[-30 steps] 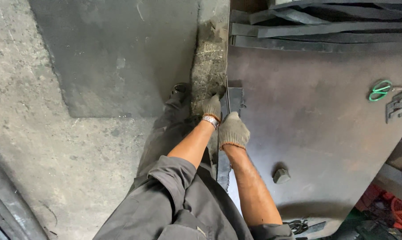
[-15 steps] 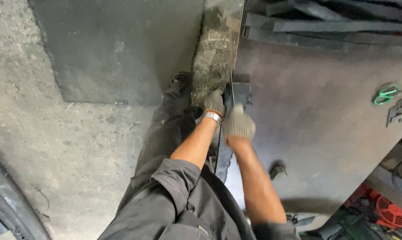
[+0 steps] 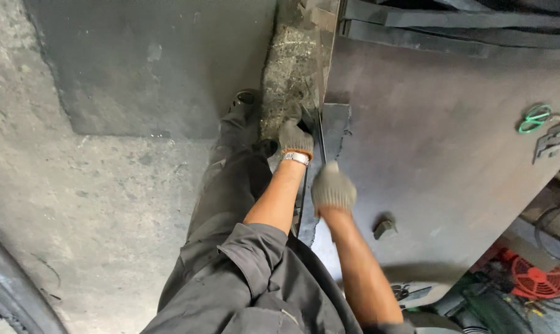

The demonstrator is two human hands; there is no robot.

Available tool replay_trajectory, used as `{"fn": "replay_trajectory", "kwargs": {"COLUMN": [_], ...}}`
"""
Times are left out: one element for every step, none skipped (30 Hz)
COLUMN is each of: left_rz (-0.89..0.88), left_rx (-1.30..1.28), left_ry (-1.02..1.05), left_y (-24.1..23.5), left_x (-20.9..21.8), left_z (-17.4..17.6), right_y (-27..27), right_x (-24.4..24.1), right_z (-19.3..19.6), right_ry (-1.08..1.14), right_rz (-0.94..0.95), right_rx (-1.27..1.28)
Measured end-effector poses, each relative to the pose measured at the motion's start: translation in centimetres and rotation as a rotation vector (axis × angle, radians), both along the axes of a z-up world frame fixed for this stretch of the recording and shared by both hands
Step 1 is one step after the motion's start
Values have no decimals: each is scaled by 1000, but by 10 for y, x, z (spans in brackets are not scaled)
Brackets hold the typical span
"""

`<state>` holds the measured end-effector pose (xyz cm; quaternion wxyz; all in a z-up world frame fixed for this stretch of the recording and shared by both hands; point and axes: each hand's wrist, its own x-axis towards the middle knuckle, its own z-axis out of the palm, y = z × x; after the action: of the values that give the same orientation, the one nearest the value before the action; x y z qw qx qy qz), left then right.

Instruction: The recorder uses a knife to scrape and clean excess material or flash from long rubber strips in a fabrication environment.

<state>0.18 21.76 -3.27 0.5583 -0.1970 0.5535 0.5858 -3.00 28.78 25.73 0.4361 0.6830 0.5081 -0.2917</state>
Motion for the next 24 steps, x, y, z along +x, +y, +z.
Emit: {"fn": "replay_trajectory", "kwargs": {"left_rz": [-365, -735, -729, -472, -213, -221, -132, -35, -34, 61, 156, 155, -228, -604, -602, -445, -286, -291, -292, -283, -278, -220, -165, -155], "left_rx": [-91, -185, -189, -214, -224, -228, -130, -20, -12, -56, -102, -107, -134, -154, -157, -197, -231, -236, -254, -279, -292, -129, 35, 27], "left_ry": [492, 985, 986, 527, 67, 62, 8, -33, -27, -183, -338, -341, -33, 286, 289, 80, -129, -136, -195, -253, -259, -134, -10, -5], "left_y": [-1, -2, -6, -9, -12, -29, -47, -54, -53, -31, 9, 5, 1, -1, -17, -27, -36, -32, -29, -30, -40, -38, -36, -36], "left_x": [-1, -4, 3, 9, 17, 31, 45, 52, 27, 6, -16, -20, -24, -30, -12, 5, 23, 19, 15, 13, 22, 23, 23, 19], "left_z": [7, 13, 0, -14, -29, -54, -78, -110, -61, -14, 34, 57, 81, 102, 83, 60, 37, 42, 45, 50, 51, 45, 39, 50], "right_y": [-15, -31, -31, -31, -32, -28, -24, -14, -14, -15, -16, -18, -21, -23, -26, -24, -22, -25, -30, -38, -47, -47, -46, -60], "right_x": [11, 21, 26, 31, 37, 36, 34, 28, 29, 33, 37, 37, 37, 36, 35, 34, 34, 36, 39, 43, 45, 42, 37, 41], "right_z": [-5, -10, -22, -34, -47, -51, -56, -66, -70, -73, -75, -73, -70, -68, -66, -67, -67, -67, -67, -67, -57, -53, -48, -37], "right_ry": [-40, -77, -75, -43, -10, -16, -5, 18, 25, 31, 38, 34, 18, 10, 14, 48, 83, 76, 78, 85, 82, 99, 116, 123], "right_rz": [-33, -69, -62, -10, 42, 35, 26, 24, 25, 45, 66, 65, 52, 42, 44, 53, 62, 58, 70, 89, 93, 90, 87, 95], "right_rx": [-12, -20, -21, 70, 161, 156, 113, 84, 92, 129, 165, 160, 143, 129, 127, 183, 238, 232, 242, 243, 229, 256, 282, 274]}}
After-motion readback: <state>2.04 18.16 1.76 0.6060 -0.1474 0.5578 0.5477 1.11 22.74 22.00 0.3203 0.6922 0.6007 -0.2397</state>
